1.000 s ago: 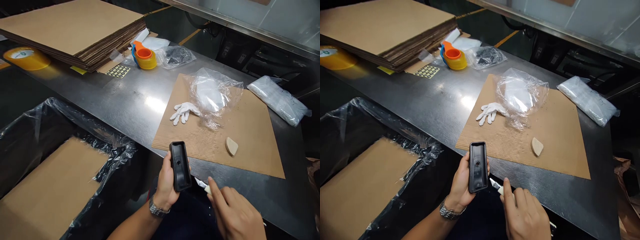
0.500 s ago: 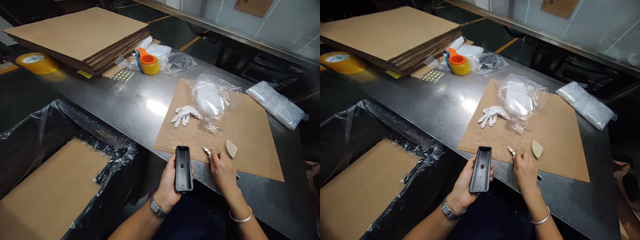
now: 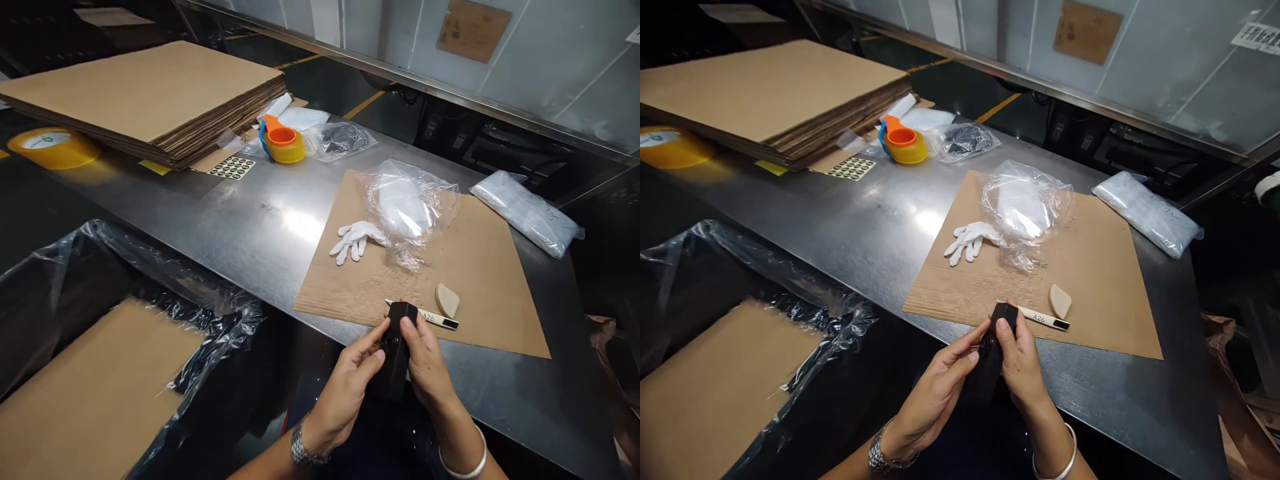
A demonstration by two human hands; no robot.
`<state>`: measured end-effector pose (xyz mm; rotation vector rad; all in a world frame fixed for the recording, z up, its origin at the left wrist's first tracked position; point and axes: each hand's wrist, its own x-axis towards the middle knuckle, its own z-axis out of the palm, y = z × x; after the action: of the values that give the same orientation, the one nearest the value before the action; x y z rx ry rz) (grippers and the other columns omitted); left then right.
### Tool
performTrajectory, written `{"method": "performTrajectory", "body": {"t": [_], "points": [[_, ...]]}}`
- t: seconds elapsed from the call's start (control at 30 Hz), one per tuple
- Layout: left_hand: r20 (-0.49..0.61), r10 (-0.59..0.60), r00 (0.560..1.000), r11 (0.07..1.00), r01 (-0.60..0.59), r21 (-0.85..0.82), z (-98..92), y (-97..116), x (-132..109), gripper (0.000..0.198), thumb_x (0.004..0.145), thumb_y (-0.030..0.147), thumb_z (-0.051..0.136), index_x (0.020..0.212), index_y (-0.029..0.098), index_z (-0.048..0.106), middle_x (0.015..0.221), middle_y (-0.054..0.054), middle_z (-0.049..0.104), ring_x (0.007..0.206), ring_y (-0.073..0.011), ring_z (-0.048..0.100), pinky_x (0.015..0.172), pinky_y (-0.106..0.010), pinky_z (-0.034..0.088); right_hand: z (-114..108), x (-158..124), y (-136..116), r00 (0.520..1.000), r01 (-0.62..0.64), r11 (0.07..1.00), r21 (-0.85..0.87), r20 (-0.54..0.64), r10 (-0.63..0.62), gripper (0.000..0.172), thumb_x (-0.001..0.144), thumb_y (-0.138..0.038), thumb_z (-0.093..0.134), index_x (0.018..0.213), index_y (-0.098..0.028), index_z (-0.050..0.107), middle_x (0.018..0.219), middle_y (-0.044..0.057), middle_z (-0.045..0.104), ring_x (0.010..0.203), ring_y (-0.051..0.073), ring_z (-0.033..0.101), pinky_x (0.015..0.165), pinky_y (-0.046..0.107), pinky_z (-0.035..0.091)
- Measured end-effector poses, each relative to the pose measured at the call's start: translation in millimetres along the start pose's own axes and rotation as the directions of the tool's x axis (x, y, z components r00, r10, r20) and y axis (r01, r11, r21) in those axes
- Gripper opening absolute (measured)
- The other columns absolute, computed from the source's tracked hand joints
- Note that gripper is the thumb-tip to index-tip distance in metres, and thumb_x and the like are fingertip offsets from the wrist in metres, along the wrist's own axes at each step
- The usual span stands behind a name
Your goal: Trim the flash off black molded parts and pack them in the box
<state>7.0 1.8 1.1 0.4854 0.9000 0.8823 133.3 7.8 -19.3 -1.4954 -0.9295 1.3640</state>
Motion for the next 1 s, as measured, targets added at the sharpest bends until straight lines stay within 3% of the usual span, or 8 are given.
{"method": "performTrajectory", "body": {"t": [0.07,0.27,0.37,0.47,0.57,0.77,1.0], "points": [[-0.027,-0.03,0.999,0.999,0.031,0.024,-2.0,-1.8,-1.8,0.041,0.078,0.022,0.061,0.119,0.024,0.058,0.127,-0.005,0.056,0.123,-0.0197,0.042,0.106,-0.03,0.025,-0.8,-0.3,1.2,0.998,-0.046,0.989,0.139,-0.034,0.052,0.056,0.085,-0.053,0.045,0.132,-0.023,0.037,0.115,0.007,0.06,0.102,0.022,0.058,0.085,0.036,0.048],[0.061,-0.095,0.994,0.994,0.092,0.054,0.7,-1.0,-8.5,0.037,0.078,0.021,0.062,0.115,0.024,0.061,0.122,-0.006,0.059,0.118,-0.0203,0.046,0.098,-0.028,0.035,-6.2,-3.7,3.2,0.985,-0.049,0.974,0.223,-0.148,0.083,0.05,0.083,-0.053,0.049,0.123,-0.023,0.046,0.104,0.005,0.063,0.089,0.018,0.06,0.076,0.029,0.048],[0.097,-0.14,0.985,0.988,0.133,0.074,3.4,1.3,-12.8,0.039,0.078,0.021,0.061,0.117,0.024,0.059,0.118,-0.009,0.06,0.102,-0.0219,0.055,0.078,-0.029,0.048,-8.1,-5.1,4.9,0.982,-0.007,0.98,0.197,-0.185,0.044,0.05,0.084,-0.053,0.047,0.124,-0.023,0.045,0.11,0.006,0.061,0.087,0.017,0.059,0.073,0.029,0.048],[0.119,-0.204,0.972,0.978,0.198,0.061,3.4,2.2,-15.3,0.042,0.076,0.019,0.062,0.118,0.026,0.058,0.121,-0.01,0.056,0.092,-0.0215,0.055,0.063,-0.029,0.05,-9.2,-6.9,7.3,0.982,0.048,0.991,0.124,-0.187,-0.024,0.049,0.086,-0.051,0.045,0.126,-0.024,0.043,0.11,0.007,0.06,0.087,0.018,0.059,0.073,0.03,0.048],[0.123,-0.243,0.962,0.97,0.245,0.003,2.4,1.5,-15.6,0.042,0.074,0.014,0.062,0.114,0.026,0.061,0.119,-0.008,0.055,0.092,-0.0192,0.053,0.064,-0.028,0.049,-9.0,-9.2,7.7,0.975,0.105,0.993,0.058,-0.201,-0.091,0.048,0.086,-0.05,0.044,0.126,-0.023,0.041,0.105,0.007,0.059,0.088,0.018,0.058,0.074,0.03,0.048],[0.143,-0.259,0.955,0.962,0.268,-0.045,1.4,-1.2,-13.4,0.041,0.071,0.014,0.062,0.111,0.021,0.063,0.103,-0.008,0.062,0.084,-0.0163,0.055,0.068,-0.026,0.045,-7.7,-12.7,2.2,0.976,0.071,0.997,0.017,-0.209,-0.066,0.048,0.085,-0.05,0.046,0.124,-0.023,0.037,0.077,-0.001,0.052,0.059,0.012,0.049,0.051,0.023,0.043],[0.192,-0.227,0.955,0.973,0.231,-0.002,-1.9,-4.1,-12.2,0.045,0.073,0.017,0.061,0.118,0.02,0.059,0.098,-0.007,0.064,0.081,-0.0156,0.055,0.072,-0.03,0.044,-7.4,-11.9,2.3,0.953,0.077,0.985,-0.154,-0.279,-0.119,0.047,0.085,-0.051,0.045,0.122,-0.023,0.041,0.096,0.003,0.055,0.081,0.016,0.052,0.07,0.028,0.043]]}}
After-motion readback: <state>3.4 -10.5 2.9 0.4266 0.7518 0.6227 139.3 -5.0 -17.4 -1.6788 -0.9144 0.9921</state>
